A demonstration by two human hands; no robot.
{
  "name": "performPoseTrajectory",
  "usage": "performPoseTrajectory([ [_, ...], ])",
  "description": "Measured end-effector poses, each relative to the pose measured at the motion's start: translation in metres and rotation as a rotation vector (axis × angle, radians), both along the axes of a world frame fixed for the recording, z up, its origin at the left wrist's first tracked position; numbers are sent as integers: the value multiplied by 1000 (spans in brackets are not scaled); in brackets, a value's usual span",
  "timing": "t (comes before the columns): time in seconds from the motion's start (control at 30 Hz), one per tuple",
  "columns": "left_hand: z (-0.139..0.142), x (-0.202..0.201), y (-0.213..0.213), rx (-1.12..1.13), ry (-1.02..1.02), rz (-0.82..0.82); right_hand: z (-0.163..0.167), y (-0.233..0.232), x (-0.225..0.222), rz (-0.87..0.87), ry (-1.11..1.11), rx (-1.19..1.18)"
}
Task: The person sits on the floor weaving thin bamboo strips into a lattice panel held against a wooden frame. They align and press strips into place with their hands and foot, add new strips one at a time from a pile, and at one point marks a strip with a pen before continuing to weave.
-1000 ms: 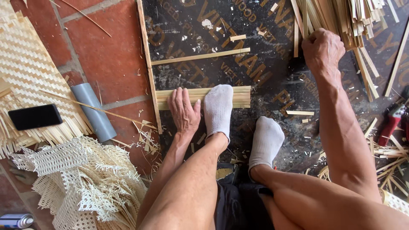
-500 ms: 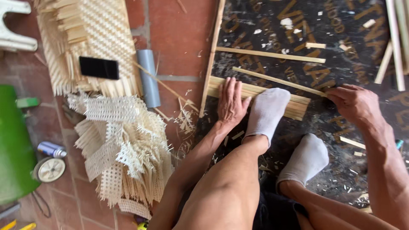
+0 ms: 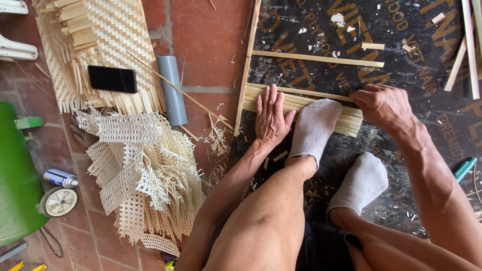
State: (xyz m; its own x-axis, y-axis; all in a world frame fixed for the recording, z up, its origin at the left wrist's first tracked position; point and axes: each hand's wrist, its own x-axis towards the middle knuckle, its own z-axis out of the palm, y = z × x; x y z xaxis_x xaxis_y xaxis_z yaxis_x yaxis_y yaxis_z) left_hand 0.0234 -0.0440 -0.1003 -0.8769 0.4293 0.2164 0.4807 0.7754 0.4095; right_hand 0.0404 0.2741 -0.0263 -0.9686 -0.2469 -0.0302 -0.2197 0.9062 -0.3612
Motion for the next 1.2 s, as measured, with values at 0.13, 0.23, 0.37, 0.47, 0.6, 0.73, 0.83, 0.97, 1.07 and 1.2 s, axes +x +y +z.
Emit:
performPoseTrajectory([
  [0.13, -5, -2, 0, 0, 6, -3, 1, -11, 6, -41, 117, 9],
  [0.23, -7, -1, -2, 3, -4, -21, -4, -17, 14, -122, 123, -34],
  [0.37, -6, 2, -5, 7, -14, -29, -9, -23, 20, -152, 127, -44],
  [0.47, -7, 2, -7, -32, -31, -9, -9, -21, 19, -140, 133, -81],
  [0.6, -9, -1, -5, -62, -55, -19, 0, 15, 20, -437, 207, -181],
  [0.73, -8, -1, -3, -162, -76, 1, 13, 80, 34, -746, 489, 30],
  [0.83, -5, -3, 2, -169, -50, 22, 15, 110, 38, -717, 410, 356],
  [0.97, 1, -5, 10, -145, 8, 28, 11, 121, 47, -670, 279, 378],
  [1.07, 6, -2, 14, -132, 19, 31, 9, 115, 54, -735, 348, -277],
  [1.2, 9, -2, 18, -93, -15, 33, 3, 85, 56, -502, -4, -526],
])
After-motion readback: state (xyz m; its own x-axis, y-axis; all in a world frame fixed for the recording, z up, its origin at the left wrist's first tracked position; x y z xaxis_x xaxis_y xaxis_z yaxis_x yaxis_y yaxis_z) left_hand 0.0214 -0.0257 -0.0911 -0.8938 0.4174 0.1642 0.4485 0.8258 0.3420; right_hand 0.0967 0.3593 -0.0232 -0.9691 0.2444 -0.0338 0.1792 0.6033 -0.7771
